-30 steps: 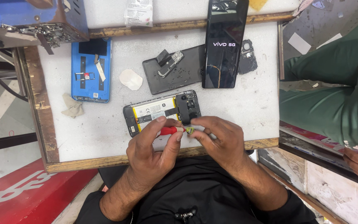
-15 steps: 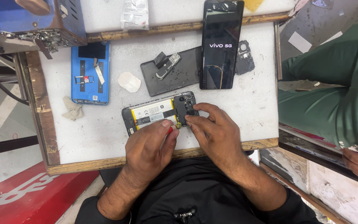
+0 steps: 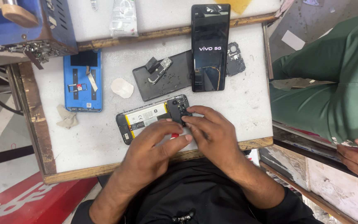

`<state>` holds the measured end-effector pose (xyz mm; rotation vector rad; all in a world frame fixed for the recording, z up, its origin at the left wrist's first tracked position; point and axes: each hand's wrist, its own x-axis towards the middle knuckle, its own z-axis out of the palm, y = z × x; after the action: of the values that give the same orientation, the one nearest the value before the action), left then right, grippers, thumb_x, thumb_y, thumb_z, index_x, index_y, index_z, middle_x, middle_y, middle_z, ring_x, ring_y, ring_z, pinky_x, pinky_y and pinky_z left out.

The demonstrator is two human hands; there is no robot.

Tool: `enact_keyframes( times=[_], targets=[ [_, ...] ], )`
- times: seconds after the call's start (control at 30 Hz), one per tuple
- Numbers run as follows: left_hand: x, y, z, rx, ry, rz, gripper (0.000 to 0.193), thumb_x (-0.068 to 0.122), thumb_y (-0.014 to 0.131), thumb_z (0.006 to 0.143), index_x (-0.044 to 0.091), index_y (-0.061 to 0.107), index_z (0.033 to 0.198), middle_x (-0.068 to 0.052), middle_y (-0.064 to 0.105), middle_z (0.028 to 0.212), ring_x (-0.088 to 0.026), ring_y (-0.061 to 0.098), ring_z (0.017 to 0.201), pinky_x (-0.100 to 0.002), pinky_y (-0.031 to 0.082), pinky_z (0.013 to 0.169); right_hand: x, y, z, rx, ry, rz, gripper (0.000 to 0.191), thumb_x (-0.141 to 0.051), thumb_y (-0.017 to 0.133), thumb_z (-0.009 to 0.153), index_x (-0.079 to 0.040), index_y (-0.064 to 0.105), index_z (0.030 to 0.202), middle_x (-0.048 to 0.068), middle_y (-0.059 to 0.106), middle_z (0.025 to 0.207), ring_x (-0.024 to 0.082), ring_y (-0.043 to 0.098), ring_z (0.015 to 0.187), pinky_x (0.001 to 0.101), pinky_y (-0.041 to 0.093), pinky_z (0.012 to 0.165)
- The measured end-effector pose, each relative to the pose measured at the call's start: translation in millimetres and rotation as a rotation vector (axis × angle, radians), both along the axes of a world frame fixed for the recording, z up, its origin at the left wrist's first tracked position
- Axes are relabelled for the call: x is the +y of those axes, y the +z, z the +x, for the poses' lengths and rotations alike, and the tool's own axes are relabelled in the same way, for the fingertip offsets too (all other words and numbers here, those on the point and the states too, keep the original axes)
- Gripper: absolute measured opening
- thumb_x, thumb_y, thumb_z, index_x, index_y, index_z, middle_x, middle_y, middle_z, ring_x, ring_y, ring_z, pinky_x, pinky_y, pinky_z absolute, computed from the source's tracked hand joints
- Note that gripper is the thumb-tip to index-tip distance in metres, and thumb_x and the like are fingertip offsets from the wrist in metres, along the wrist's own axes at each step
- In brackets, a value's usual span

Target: The person disassembles and reassembles two smartphones on a workbench. They remove back covers, disconnect and reconnect internal components, and use a plastic pry tool and a screwdriver to manipulate parts. The person also powers on one phone to check the display.

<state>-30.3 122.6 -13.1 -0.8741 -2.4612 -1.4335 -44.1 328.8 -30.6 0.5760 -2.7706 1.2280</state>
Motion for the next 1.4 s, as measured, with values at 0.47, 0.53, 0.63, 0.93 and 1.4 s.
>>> enact_keyframes(
  times=[0.47,0.53,0.63,0.93,1.4],
  targets=[
    [5.3,-2.4,2.0,-0.037,0.005,0.019,0.050,0.007,0.076,0.093,0.025,0.059,0.136,-0.007,0.068,0.121,-0.030,0.062,0.131,-0.055,0.047,0.118,13.2,-4.6,35.0,0.040,0.165,0.413,0.049,-0.023,0.075,0.086,-0.006,0.062,0.130,0.011,0.051,0.150,0.046,0.031,0.146,0.0673,0.025,0.116],
    [5.0,-1.8,2.1,-0.022,0.007,0.018,0.051,0.010,0.076,0.089,0.025,0.059,0.135,-0.008,0.067,0.124,-0.032,0.061,0.131,-0.054,0.047,0.117,12.6,-6.4,36.7,0.033,0.162,0.448,0.049,-0.024,0.074,0.086,-0.008,0.063,0.131,0.010,0.050,0.149,0.045,0.030,0.147,0.0687,0.024,0.116],
    [3.7,-0.5,1.6,0.076,0.134,-0.062,0.052,0.014,0.077,0.081,0.024,0.062,0.130,-0.012,0.062,0.124,-0.036,0.058,0.124,-0.055,0.046,0.109,12.7,-8.0,37.7,0.028,0.159,0.460,0.049,-0.024,0.073,0.088,-0.009,0.063,0.134,0.009,0.051,0.148,0.042,0.030,0.148,0.0688,0.022,0.116],
    [3.7,-2.6,1.5,-0.015,0.095,-0.018,0.041,0.010,0.079,0.091,0.023,0.066,0.127,-0.006,0.065,0.114,-0.030,0.063,0.117,-0.050,0.053,0.104,10.3,-12.6,37.5,0.020,0.109,0.434,0.047,-0.023,0.072,0.087,-0.008,0.063,0.131,0.009,0.052,0.148,0.038,0.033,0.147,0.0677,0.022,0.117],
    [-2.0,-4.3,1.6,-0.109,0.058,0.060,0.047,-0.001,0.071,0.093,0.025,0.065,0.131,-0.012,0.067,0.115,-0.028,0.070,0.111,-0.040,0.060,0.091,7.0,-3.1,24.1,0.048,0.037,0.319,0.027,-0.012,0.077,0.080,-0.012,0.075,0.106,0.004,0.066,0.136,0.031,0.050,0.140,0.0560,0.031,0.116]
  ],
)
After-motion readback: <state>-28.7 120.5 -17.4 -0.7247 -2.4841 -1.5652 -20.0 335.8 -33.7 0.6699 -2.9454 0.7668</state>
